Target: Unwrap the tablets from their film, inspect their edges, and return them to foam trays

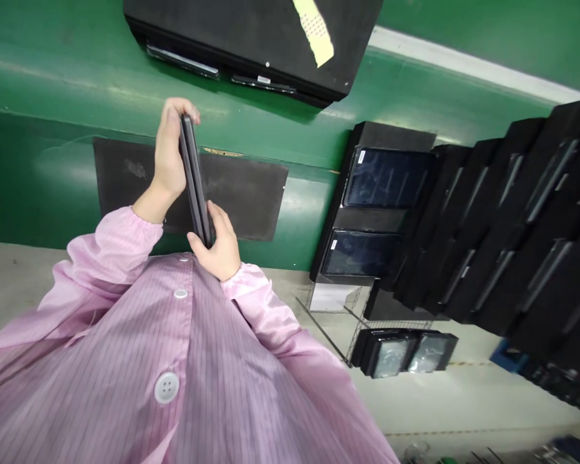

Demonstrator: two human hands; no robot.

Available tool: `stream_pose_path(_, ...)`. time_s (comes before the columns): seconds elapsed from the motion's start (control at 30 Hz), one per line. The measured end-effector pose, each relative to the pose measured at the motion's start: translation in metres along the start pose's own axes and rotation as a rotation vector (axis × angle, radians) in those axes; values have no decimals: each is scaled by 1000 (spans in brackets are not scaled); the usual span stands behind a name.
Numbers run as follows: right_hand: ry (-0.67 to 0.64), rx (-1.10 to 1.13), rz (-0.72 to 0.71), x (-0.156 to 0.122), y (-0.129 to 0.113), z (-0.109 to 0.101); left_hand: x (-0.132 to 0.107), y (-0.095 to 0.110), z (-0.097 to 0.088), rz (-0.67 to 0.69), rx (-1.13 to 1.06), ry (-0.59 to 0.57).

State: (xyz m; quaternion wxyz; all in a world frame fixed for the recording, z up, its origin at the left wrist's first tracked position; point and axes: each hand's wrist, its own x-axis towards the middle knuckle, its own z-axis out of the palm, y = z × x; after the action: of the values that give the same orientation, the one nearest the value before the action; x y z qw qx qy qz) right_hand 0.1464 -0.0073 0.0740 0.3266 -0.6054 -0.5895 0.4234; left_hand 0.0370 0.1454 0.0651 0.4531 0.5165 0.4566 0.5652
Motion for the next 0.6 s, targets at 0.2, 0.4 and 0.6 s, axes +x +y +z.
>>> stream_pose_path(0.2, 91, -124, 132, 7, -21, 6, -30, 23, 8, 116, 116, -138)
stream_pose_path(0.4, 118, -45, 56, 5, -36, 2, -38, 67, 6, 304, 172, -147)
stream_pose_path(0.6, 51, 11, -38, 11, -18, 16, -66, 75, -16, 459, 255, -377)
